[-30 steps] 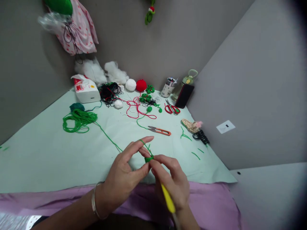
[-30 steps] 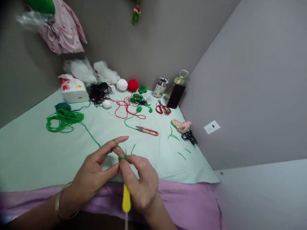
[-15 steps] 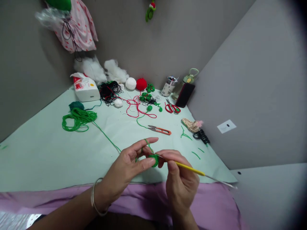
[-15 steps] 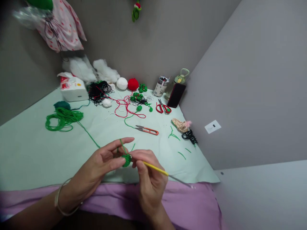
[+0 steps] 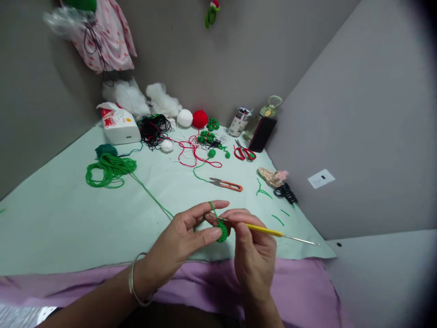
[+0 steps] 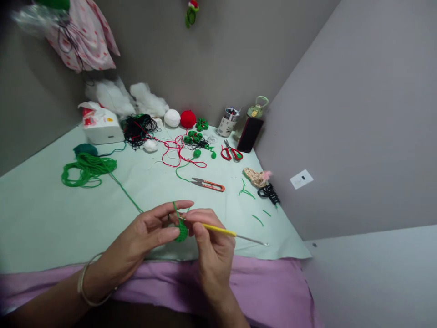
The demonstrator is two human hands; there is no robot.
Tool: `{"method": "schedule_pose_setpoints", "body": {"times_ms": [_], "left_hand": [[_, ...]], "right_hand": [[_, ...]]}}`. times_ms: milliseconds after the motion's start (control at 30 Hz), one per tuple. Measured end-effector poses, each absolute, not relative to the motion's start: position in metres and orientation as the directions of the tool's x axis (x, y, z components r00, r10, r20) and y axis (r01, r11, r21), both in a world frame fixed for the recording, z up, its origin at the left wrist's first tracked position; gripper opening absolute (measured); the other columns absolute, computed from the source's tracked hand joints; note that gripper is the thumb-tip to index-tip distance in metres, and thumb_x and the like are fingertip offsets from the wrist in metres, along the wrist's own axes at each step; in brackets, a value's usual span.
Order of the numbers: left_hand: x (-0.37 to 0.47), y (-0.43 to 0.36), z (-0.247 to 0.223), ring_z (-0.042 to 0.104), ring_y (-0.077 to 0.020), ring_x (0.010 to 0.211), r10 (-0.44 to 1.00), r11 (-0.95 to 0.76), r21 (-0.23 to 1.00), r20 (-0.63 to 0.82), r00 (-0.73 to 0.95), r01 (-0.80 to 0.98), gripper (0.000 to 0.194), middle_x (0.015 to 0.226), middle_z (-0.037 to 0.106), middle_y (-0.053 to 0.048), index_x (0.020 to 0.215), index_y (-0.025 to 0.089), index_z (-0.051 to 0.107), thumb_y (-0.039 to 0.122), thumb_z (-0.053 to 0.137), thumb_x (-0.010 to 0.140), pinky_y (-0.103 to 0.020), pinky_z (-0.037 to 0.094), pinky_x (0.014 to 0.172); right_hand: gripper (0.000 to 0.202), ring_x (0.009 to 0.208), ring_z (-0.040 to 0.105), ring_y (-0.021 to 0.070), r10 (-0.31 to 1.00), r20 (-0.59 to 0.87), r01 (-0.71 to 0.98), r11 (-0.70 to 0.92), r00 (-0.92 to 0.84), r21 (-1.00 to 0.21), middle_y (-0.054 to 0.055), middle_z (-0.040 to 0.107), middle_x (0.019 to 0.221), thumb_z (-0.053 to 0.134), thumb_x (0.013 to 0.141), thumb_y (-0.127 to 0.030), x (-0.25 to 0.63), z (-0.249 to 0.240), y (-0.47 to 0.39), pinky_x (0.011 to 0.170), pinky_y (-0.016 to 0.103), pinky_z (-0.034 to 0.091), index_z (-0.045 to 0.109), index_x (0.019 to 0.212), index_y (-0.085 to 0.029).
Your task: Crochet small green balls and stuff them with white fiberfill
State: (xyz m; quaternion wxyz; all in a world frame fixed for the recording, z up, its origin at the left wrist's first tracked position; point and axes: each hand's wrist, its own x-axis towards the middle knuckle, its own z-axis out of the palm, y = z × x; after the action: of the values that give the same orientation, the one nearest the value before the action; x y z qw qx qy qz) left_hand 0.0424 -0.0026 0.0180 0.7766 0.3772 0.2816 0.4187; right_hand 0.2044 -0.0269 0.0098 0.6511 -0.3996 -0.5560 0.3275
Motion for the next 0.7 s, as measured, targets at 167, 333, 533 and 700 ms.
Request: {"method": "schedule_pose_setpoints", "body": {"times_ms": [167, 333, 533, 700], "left_hand": [[0.04, -0.002, 0.015, 0.058, -0.0169, 0.092, 0.885, 0.295, 0.865, -0.086, 0.458, -0.406, 0.045, 0.095, 0.064, -0.001, 0.129, 0.029, 0.076, 0.03, 0.084, 0.086, -0.03, 0.048, 0.089], [0.037, -0.002, 0.018, 0.056, -0.0185, 0.09, 0.917, 0.203, 0.93, -0.072, 0.393, -0.305, 0.046, 0.093, 0.062, -0.002, 0.131, 0.028, 0.074, 0.029, 0.08, 0.085, -0.03, 0.048, 0.081], [0.043, -0.008, 0.021, 0.059, -0.021, 0.096, 0.973, -0.097, 0.993, 0.109, 0.203, -0.068, 0.046, 0.093, 0.065, -0.002, 0.131, 0.027, 0.074, 0.021, 0.075, 0.085, -0.037, 0.044, 0.104], [0.044, -0.003, 0.019, 0.059, -0.0165, 0.087, 0.876, 0.382, 0.834, -0.189, 0.444, -0.398, 0.065, 0.093, 0.064, -0.001, 0.143, 0.023, 0.065, 0.031, 0.085, 0.082, -0.03, 0.048, 0.086]], "right_hand": [[0.02, 0.067, 0.062, 0.0143, 0.894, 0.405, -0.081, 0.425, 0.191, -0.901, 0.005, 0.073, 0.086, 0.059, 0.104, -0.029, 0.208, 0.011, -0.026, 0.062, 0.028, 0.054, 0.074, 0.094, -0.021], [0.022, 0.07, 0.065, 0.0149, 0.893, 0.429, -0.03, 0.437, 0.138, -0.899, 0.005, 0.073, 0.088, 0.052, 0.107, -0.025, 0.211, 0.018, -0.03, 0.067, 0.03, 0.057, 0.072, 0.098, -0.021], [0.027, 0.093, 0.072, 0.0203, 0.683, 0.719, 0.525, 0.663, -0.13, -0.534, 0.008, 0.076, 0.102, 0.055, 0.102, -0.011, 0.214, 0.012, -0.037, 0.077, 0.034, 0.061, 0.071, 0.119, -0.025], [0.04, 0.096, 0.071, 0.0225, 0.572, 0.808, 0.673, 0.654, -0.143, -0.344, 0.007, 0.075, 0.107, 0.064, 0.095, -0.007, 0.214, 0.0, -0.037, 0.075, 0.034, 0.061, 0.074, 0.125, -0.03]]}}
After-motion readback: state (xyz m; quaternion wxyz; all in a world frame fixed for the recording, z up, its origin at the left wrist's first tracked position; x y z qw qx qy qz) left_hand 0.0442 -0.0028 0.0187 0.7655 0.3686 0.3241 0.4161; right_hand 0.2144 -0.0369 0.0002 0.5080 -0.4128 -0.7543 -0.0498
